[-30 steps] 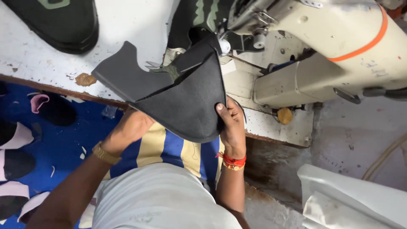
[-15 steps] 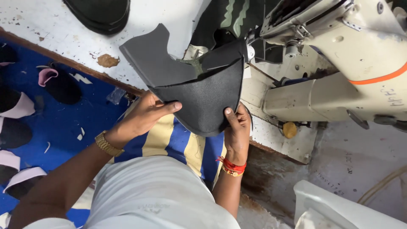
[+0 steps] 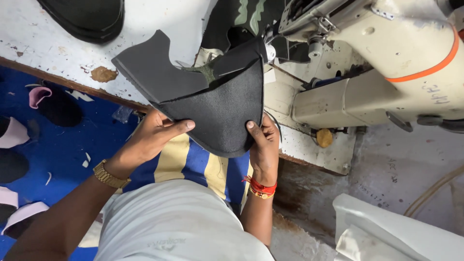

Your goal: The person uses a sewing machine to stitch black shoe parts with a green logo. They repeatedly guide the shoe parts under the needle, cut threads, and handle the parts to align them for sewing.

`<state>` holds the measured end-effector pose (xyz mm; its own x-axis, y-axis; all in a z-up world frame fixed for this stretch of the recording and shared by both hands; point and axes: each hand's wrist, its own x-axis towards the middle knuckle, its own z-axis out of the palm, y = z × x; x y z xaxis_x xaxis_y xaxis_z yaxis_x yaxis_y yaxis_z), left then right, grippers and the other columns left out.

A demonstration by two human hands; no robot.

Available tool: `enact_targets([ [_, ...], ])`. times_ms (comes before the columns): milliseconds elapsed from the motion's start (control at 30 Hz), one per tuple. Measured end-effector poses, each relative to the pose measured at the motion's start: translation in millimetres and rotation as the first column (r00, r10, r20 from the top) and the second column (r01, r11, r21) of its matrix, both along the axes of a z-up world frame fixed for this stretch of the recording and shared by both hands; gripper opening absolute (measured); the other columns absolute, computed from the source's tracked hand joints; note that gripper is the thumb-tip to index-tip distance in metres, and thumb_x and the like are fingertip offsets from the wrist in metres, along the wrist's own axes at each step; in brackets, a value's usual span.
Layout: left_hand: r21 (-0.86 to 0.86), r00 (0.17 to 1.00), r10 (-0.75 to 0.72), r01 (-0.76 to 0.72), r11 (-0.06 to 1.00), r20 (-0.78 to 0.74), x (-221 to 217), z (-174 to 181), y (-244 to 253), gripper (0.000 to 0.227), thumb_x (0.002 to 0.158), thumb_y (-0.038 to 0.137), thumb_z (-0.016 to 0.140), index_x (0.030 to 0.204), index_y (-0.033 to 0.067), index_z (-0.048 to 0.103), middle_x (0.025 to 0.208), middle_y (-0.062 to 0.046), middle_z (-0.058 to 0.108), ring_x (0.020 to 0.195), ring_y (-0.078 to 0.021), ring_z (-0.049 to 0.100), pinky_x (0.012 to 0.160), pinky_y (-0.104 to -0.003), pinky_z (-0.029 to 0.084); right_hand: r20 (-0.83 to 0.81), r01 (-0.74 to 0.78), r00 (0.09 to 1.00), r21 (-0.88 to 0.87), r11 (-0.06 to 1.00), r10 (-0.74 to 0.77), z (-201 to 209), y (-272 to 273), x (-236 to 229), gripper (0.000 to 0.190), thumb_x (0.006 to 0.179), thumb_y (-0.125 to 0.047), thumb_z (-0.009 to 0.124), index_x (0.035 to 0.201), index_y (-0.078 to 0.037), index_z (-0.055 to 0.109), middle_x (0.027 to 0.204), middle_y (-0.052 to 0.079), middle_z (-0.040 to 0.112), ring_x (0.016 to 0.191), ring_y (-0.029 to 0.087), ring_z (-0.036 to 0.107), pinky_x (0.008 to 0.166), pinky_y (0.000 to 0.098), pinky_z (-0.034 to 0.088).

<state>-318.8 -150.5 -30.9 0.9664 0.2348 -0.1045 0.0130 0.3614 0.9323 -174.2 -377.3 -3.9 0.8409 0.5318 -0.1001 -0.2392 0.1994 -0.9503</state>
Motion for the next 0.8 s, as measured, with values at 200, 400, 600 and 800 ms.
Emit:
enact_targets([
  [200,0.022,0.998,-0.012,0.011,1.0,0.064,-5.3,5.4,-1.4,0.015,0.097,0.012,0.07,0.107,0.0009,0.069,0.098,-0.001,0.071,0.092,-0.0052,0.064,0.081,-0.025,0.055,0.049,0.004,0.999,0.006,1.0,-0.005,5.6,-7.9,-4.9,0.03,0.098,0.0,0.062,0.126,0.007,0.065,0.113,0.008,0.074,0.1,0.013,0.067,0.096,0.0278,0.05],
  [400,0.099,0.997,-0.003,-0.005,0.995,0.079,-2.4,9.7,-4.5,0.012,0.099,0.008,0.073,0.104,-0.0019,0.069,0.093,-0.001,0.065,0.085,-0.0054,0.056,0.072,-0.025,0.05,0.041,0.071,0.997,-0.041,0.997,-0.069,5.8,-14.6,-6.2,0.029,0.097,0.002,0.064,0.125,0.006,0.067,0.1,0.003,0.071,0.092,0.01,0.063,0.09,0.0259,0.049],
  [600,0.055,0.994,0.015,-0.022,0.998,0.113,-1.0,16.7,-6.5,0.023,0.093,0.01,0.072,0.112,-0.0007,0.065,0.098,0.001,0.068,0.089,-0.004,0.063,0.075,-0.023,0.055,0.093,0.064,0.994,-0.026,0.998,-0.061,-10.9,-22.5,-1.4,0.023,0.099,0.001,0.066,0.121,0.005,0.068,0.088,-0.004,0.062,0.078,0.005,0.05,0.08,0.021,0.041],
  [800,0.081,0.998,-0.001,-0.005,0.997,0.07,-0.3,13.4,-6.1,0.023,0.096,0.012,0.072,0.114,-0.0003,0.066,0.095,-0.001,0.069,0.086,-0.0055,0.062,0.073,-0.024,0.055,0.075,0.077,0.995,-0.065,0.995,-0.072,-3.1,-17.5,-4.4,0.022,0.098,-0.001,0.067,0.119,0.003,0.068,0.079,-0.009,0.054,0.068,0.001,0.044,0.064,0.019,0.036],
])
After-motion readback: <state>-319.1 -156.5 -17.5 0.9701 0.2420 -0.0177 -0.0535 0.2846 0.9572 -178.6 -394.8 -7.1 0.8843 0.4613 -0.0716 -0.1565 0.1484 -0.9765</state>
